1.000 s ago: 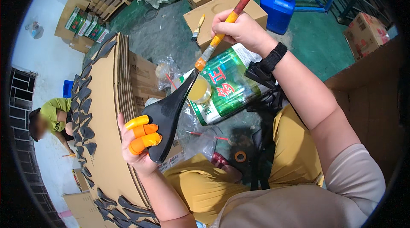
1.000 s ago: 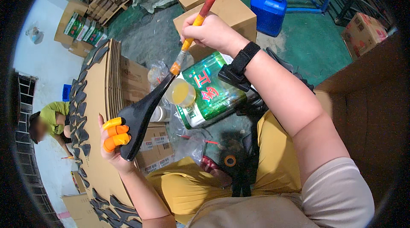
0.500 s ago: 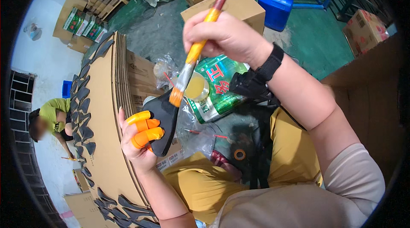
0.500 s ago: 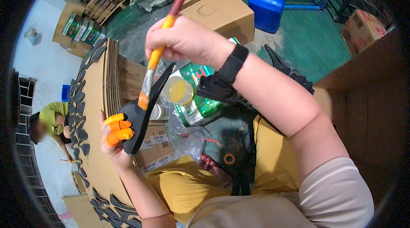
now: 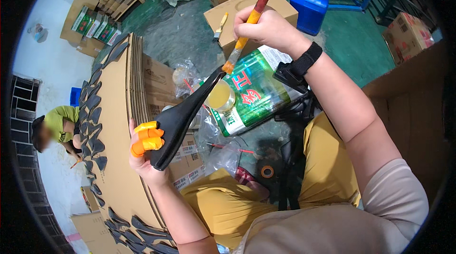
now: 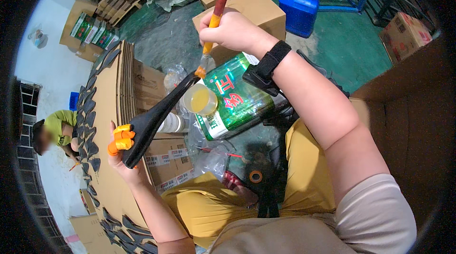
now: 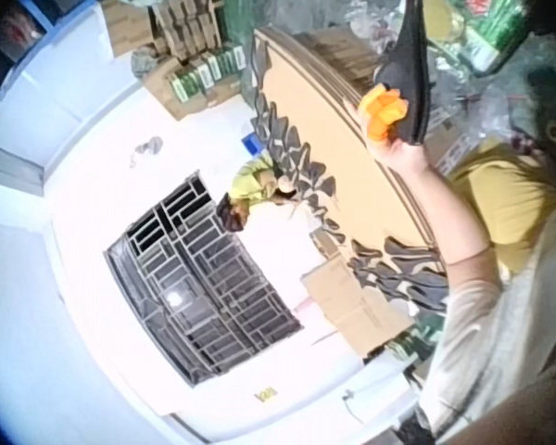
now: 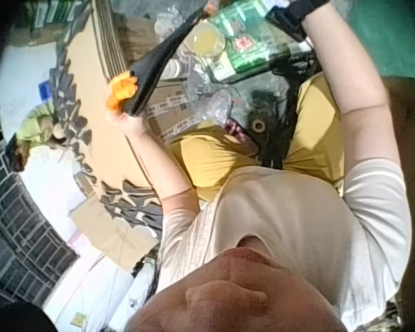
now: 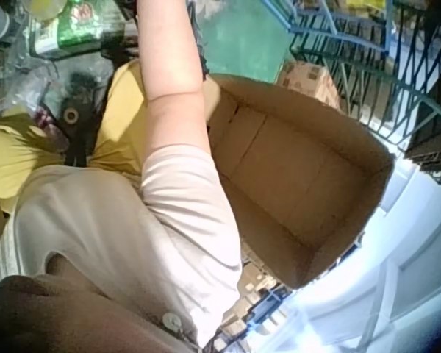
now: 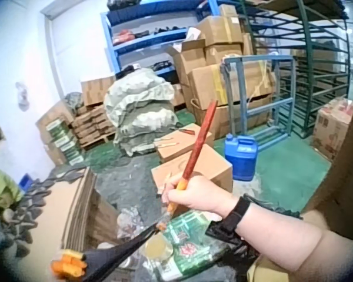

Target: Apply yellow adhesive or primer to the edges of black plastic parts using a brush.

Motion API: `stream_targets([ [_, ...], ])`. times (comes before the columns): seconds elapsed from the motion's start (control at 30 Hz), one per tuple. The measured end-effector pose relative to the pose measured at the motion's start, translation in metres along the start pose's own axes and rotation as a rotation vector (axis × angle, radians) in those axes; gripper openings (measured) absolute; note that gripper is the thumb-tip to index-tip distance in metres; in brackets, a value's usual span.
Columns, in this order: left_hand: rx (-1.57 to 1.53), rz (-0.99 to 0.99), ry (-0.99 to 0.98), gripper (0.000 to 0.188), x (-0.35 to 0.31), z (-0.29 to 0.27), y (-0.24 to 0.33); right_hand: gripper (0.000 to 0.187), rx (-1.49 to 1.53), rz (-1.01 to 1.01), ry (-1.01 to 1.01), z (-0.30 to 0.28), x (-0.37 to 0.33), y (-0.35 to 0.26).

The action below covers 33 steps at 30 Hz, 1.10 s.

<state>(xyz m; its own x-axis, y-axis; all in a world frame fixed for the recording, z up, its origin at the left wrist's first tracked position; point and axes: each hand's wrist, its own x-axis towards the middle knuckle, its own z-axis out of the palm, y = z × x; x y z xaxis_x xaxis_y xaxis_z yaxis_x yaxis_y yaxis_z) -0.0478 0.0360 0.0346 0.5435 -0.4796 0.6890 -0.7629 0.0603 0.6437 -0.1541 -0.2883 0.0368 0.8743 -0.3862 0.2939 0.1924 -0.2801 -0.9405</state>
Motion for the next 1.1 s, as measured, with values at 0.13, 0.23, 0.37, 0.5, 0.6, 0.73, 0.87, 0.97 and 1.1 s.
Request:
stream_targets([
  [0.13, -0.102, -0.067, 0.031, 0.019, 0.002, -0.005, -0.007, 0.018, -0.219, 0.010, 0.059, -0.010, 0.003, 0.010],
  [0.23, -0.124, -0.046, -0.026, 0.023, 0.003, -0.011, -0.010, 0.018, -0.278, -0.013, 0.093, -0.013, 0.004, 0.016],
  [0.37, -0.371, -0.256, 0.201, 0.040, 0.001, -0.011, -0.019, 0.024, -0.222, -0.022, 0.277, -0.011, 0.001, 0.015],
  [0.5, -0.420, -0.339, 0.373, 0.038, 0.005, -0.013, -0.029, 0.022, -0.225, -0.035, 0.330, -0.011, -0.011, 0.007],
  [0.6, -0.312, -0.387, 0.487, 0.039, 0.010, -0.012, -0.037, 0.023, -0.163, -0.008, 0.314, -0.011, -0.018, 0.004],
  [0.73, -0.342, -0.412, 0.642, 0.037, 0.014, -0.010, -0.045, 0.022, -0.125, -0.036, 0.323, -0.010, -0.027, 0.006],
  [0.87, -0.421, -0.481, 0.826, 0.027, 0.017, -0.012, -0.059, 0.024, -0.060, -0.017, 0.284, -0.004, -0.036, 0.007],
  [0.97, -0.505, -0.518, 0.929, 0.024, 0.018, -0.015, -0.072, 0.024, -0.009, -0.012, 0.237, 0.003, -0.040, 0.003],
  [1.1, -0.653, -0.650, 1.115, 0.015, 0.024, -0.017, -0.087, 0.023, 0.112, 0.028, 0.163, 0.018, -0.047, -0.008],
])
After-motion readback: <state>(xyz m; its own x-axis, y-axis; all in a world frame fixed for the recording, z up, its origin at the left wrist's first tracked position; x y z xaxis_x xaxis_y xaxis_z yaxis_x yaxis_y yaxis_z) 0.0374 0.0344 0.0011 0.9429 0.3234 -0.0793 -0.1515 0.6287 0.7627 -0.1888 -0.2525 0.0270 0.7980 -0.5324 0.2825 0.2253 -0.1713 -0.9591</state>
